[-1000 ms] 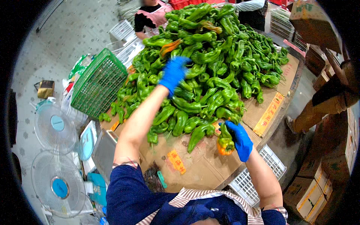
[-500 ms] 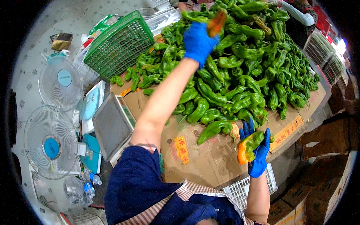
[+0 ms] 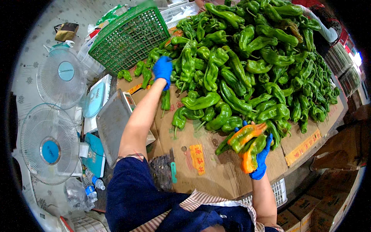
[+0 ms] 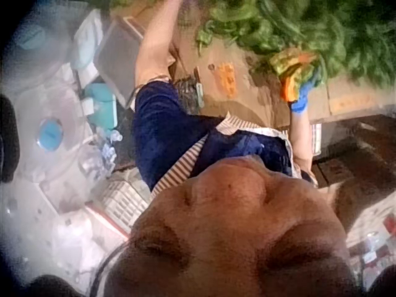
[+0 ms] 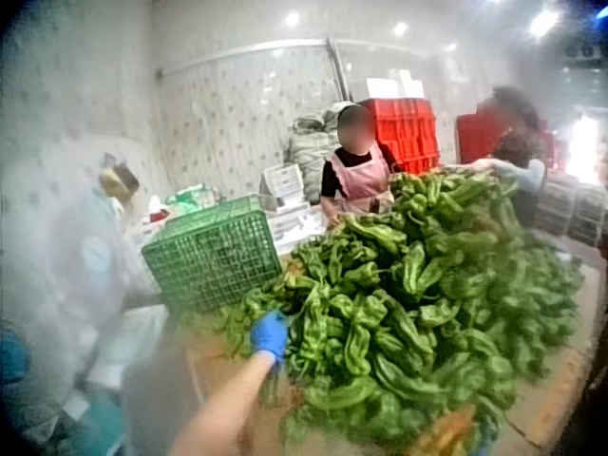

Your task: The person sorts green peppers from a cardboard box onto a wooden table, then picks them up individually to inspect them before placing them into a white plastic basket. The person wears blue gloves and a striped apron while performing the task in a commercial setting.

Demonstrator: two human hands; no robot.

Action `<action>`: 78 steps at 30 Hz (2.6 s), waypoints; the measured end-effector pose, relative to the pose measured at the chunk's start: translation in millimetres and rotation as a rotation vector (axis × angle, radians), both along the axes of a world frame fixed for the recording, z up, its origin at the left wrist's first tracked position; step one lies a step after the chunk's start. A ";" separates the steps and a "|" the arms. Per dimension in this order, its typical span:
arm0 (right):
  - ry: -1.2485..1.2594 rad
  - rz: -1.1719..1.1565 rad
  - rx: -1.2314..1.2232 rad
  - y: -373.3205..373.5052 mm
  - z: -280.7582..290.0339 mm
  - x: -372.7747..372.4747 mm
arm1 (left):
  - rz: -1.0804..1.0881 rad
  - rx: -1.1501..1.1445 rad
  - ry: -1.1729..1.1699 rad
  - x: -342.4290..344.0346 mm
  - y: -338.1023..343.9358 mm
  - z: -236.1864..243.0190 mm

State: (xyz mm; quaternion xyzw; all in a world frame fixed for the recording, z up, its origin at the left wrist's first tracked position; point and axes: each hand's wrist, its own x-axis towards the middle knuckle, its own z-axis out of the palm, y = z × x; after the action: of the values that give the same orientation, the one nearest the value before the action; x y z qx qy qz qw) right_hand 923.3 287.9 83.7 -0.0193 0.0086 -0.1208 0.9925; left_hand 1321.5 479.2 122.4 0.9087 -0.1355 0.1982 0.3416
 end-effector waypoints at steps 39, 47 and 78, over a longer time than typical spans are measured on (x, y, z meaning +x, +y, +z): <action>0.226 0.073 -0.118 10.5 13.7 6.8 | -0.134 0.847 -0.406 40.0 -34.1 -47.1; 0.196 0.101 -0.105 9.5 7.1 -0.3 | 0.023 0.788 -0.458 42.8 -33.6 -54.2; -0.164 -0.300 0.098 2.6 9.1 -107.1 | -0.923 -0.726 -0.125 -374.1 -112.3 109.7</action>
State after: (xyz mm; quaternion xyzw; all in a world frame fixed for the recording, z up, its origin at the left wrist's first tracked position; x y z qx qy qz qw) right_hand 816.1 290.6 92.8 0.0405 -0.0637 -0.2679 0.9605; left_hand 947.4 367.0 232.1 0.5671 -0.4604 0.1160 0.6730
